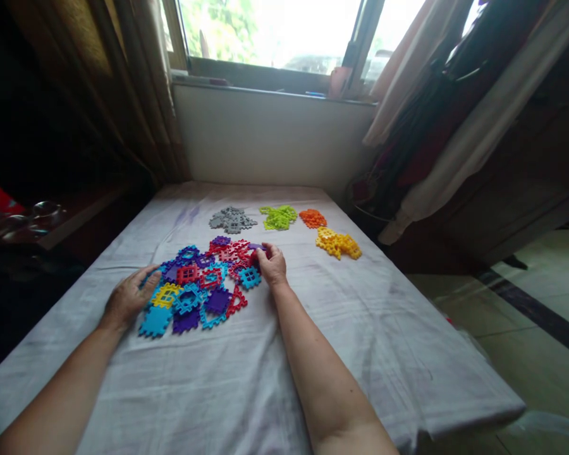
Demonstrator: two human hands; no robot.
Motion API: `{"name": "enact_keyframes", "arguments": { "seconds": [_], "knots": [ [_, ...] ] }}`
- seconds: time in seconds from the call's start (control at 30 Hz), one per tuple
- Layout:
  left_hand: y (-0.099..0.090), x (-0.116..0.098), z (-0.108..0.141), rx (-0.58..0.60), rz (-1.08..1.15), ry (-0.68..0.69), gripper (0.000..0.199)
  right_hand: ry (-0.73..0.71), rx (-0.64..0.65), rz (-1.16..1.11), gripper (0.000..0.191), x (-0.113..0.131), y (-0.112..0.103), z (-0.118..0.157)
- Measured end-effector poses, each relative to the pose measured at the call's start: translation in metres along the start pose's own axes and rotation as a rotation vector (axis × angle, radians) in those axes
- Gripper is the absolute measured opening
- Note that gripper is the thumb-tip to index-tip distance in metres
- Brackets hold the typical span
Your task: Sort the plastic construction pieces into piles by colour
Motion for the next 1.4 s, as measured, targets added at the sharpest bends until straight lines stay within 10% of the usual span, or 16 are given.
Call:
{"name": "enact_keyframes", "arguments": {
  "seconds": [0.2, 0.47, 0.67, 1.17, 1.4],
  "knots": [
    [-0.004, -0.006, 0.001, 0.062, 0.037, 0.005, 0.063, 0.115, 0.124, -0.507, 0.046, 0.001, 0.034, 0.019],
    [-0.001, -0.008, 0.002, 0.084, 0.045, 0.027, 0.059, -0.087, -0.119, 0.058, 0.03, -0.012, -0.057, 0.018],
    [-0.002, -0.007, 0.005, 0.07, 0.041, 0.02, 0.057, -0.102, -0.156, 0.3, 0.024, -0.022, -0.078, 0.026],
    [-0.002, -0.012, 0.005, 0.079, 0.001, 0.021, 0.055, -0.149, -0.197, 0.656, 0.022, -0.002, -0.071, 0.038],
    [-0.002, -0.014, 0.003, 0.084, 0.005, 0.022, 0.055, -0.404, 0.09, 0.577, 0.025, 0.04, -0.008, 0.056]
  ]
}}
Point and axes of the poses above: each hand's wrist, its own z-axis away from the middle knuckle, its own y-axis out of the palm, x = y × z, the point moved 8 cm from there along -z, towards the middle knuckle, and after that the axes turned 4 degrees about y, right-handed, at the moved point
